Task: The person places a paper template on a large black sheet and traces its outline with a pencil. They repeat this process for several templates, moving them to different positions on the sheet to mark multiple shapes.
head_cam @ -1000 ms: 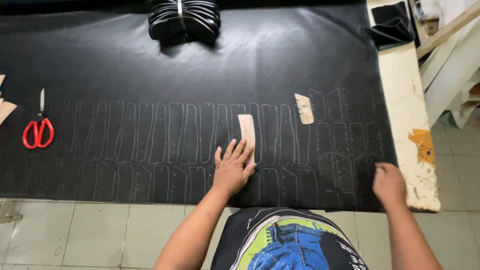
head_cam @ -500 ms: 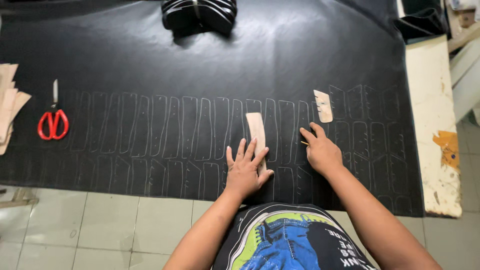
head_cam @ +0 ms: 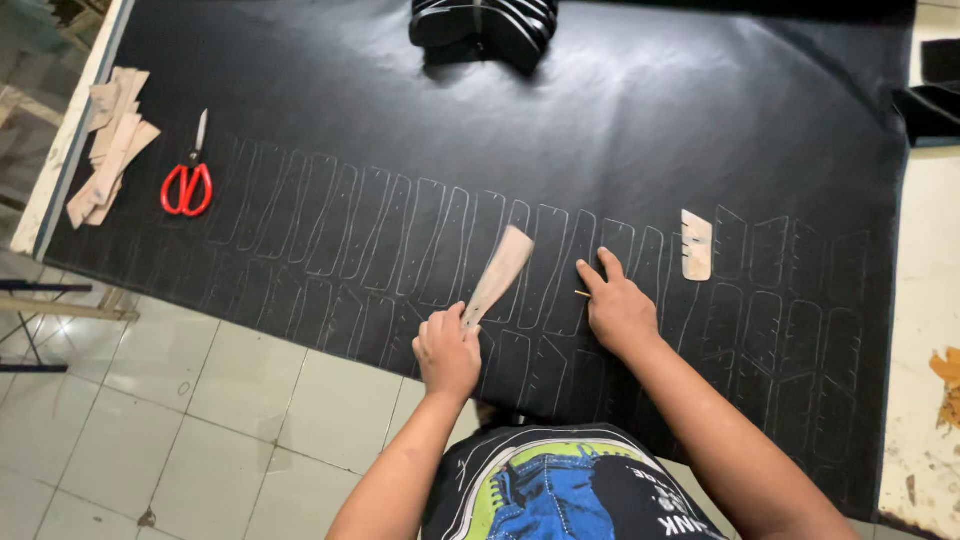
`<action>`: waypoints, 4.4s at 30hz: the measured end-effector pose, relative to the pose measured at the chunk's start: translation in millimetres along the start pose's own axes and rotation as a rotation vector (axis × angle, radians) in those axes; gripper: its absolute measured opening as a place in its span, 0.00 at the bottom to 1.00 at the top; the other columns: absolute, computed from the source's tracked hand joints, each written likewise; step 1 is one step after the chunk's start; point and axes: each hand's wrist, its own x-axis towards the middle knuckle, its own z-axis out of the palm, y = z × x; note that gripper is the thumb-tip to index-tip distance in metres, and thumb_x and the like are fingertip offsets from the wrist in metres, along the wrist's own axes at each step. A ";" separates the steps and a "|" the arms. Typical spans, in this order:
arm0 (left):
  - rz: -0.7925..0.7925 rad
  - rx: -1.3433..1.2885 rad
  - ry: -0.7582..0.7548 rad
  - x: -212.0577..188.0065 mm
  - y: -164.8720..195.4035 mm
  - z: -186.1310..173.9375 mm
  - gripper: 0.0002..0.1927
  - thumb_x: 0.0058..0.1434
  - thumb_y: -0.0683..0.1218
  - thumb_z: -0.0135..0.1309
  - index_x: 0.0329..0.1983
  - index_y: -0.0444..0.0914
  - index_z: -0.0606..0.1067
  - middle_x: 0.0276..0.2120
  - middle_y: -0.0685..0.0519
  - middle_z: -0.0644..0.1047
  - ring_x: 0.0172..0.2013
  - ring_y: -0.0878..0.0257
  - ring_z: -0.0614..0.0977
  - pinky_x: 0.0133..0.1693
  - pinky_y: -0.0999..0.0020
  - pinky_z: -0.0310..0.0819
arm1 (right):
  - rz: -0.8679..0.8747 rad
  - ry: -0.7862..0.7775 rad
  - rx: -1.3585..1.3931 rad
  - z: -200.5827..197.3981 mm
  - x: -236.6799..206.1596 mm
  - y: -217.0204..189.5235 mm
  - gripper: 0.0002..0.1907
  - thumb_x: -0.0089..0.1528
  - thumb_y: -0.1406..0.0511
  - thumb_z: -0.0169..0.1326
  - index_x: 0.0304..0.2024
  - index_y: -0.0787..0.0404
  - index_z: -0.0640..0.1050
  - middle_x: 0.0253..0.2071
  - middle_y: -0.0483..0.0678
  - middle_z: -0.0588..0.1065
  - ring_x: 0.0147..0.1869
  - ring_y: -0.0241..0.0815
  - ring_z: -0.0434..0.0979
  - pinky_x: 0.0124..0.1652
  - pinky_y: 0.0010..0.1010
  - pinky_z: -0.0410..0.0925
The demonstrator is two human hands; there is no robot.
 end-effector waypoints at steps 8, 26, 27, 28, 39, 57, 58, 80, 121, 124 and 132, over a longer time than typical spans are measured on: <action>-0.122 -0.399 0.028 19.9 -48.7 -0.2 0.10 0.59 0.45 0.57 0.42 0.36 0.79 0.37 0.44 0.78 0.40 0.46 0.80 0.45 0.54 0.74 | -0.103 0.041 0.054 22.7 43.6 -67.1 0.29 0.61 0.67 0.48 0.67 0.49 0.69 0.72 0.51 0.62 0.55 0.59 0.78 0.47 0.48 0.72; -0.204 -0.540 -0.093 109.5 -360.0 -178.1 0.12 0.60 0.45 0.57 0.42 0.33 0.79 0.34 0.47 0.79 0.33 0.56 0.81 0.38 0.62 0.75 | 0.298 0.114 -0.033 110.5 112.9 -267.3 0.29 0.62 0.65 0.50 0.67 0.43 0.70 0.74 0.49 0.59 0.59 0.59 0.75 0.51 0.49 0.70; -0.210 -0.550 -0.106 112.9 -368.1 -185.2 0.12 0.60 0.45 0.57 0.42 0.33 0.79 0.35 0.48 0.79 0.32 0.57 0.81 0.38 0.63 0.75 | 0.319 0.132 -0.033 113.1 115.2 -273.2 0.27 0.63 0.65 0.49 0.66 0.42 0.71 0.75 0.48 0.59 0.60 0.59 0.75 0.52 0.49 0.70; -0.213 -0.555 -0.110 116.3 -375.7 -191.0 0.12 0.60 0.45 0.57 0.43 0.33 0.79 0.34 0.48 0.79 0.32 0.57 0.81 0.37 0.63 0.75 | 0.340 0.149 -0.033 115.2 115.5 -276.1 0.26 0.64 0.64 0.49 0.66 0.42 0.71 0.75 0.48 0.59 0.60 0.59 0.75 0.52 0.49 0.70; -0.229 -0.614 -0.229 167.4 -418.1 -207.5 0.14 0.59 0.46 0.58 0.46 0.33 0.79 0.36 0.48 0.79 0.32 0.61 0.80 0.37 0.66 0.75 | 0.192 0.224 0.018 139.7 159.5 -333.2 0.26 0.62 0.67 0.50 0.63 0.48 0.74 0.72 0.50 0.64 0.59 0.56 0.76 0.52 0.45 0.71; -0.031 -0.764 -0.669 317.3 -512.7 -268.8 0.16 0.61 0.43 0.55 0.52 0.35 0.78 0.35 0.51 0.83 0.33 0.67 0.83 0.39 0.71 0.77 | 0.402 0.242 -0.034 173.2 227.7 -488.1 0.25 0.62 0.66 0.49 0.63 0.47 0.74 0.72 0.49 0.64 0.58 0.58 0.78 0.51 0.46 0.72; 0.029 -0.733 -0.656 327.4 -526.2 -275.6 0.16 0.61 0.43 0.55 0.52 0.35 0.78 0.36 0.51 0.83 0.34 0.67 0.83 0.40 0.71 0.77 | 0.421 0.261 -0.046 175.3 229.8 -493.7 0.25 0.62 0.66 0.50 0.63 0.47 0.74 0.72 0.49 0.64 0.58 0.58 0.77 0.51 0.47 0.72; -0.164 -1.003 -0.209 419.6 -671.3 -317.5 0.15 0.65 0.39 0.53 0.55 0.30 0.75 0.39 0.51 0.81 0.38 0.68 0.80 0.43 0.74 0.75 | 0.277 0.162 -0.018 211.8 285.9 -658.4 0.27 0.61 0.66 0.51 0.64 0.46 0.73 0.71 0.49 0.64 0.58 0.56 0.77 0.51 0.45 0.73; 0.171 0.030 -0.124 513.6 -701.4 -338.1 0.35 0.51 0.48 0.64 0.64 0.43 0.69 0.53 0.50 0.72 0.53 0.48 0.73 0.55 0.49 0.63 | -0.285 -0.217 -0.184 229.3 386.2 -812.3 0.29 0.61 0.65 0.51 0.66 0.47 0.69 0.73 0.44 0.60 0.45 0.46 0.81 0.37 0.39 0.74; 0.217 -0.035 -0.145 524.4 -711.1 -348.1 0.34 0.49 0.47 0.66 0.62 0.44 0.72 0.51 0.51 0.74 0.51 0.49 0.75 0.54 0.49 0.64 | -0.303 -0.196 -0.195 237.3 387.1 -813.8 0.28 0.61 0.65 0.51 0.66 0.48 0.70 0.73 0.46 0.60 0.44 0.47 0.81 0.37 0.39 0.74; 0.209 -0.151 -0.253 545.1 -737.0 -348.3 0.27 0.50 0.47 0.64 0.56 0.45 0.76 0.50 0.52 0.76 0.52 0.49 0.76 0.53 0.50 0.66 | -0.370 -0.149 -0.163 249.3 387.9 -817.1 0.28 0.60 0.65 0.52 0.64 0.53 0.72 0.70 0.51 0.63 0.46 0.49 0.81 0.41 0.39 0.73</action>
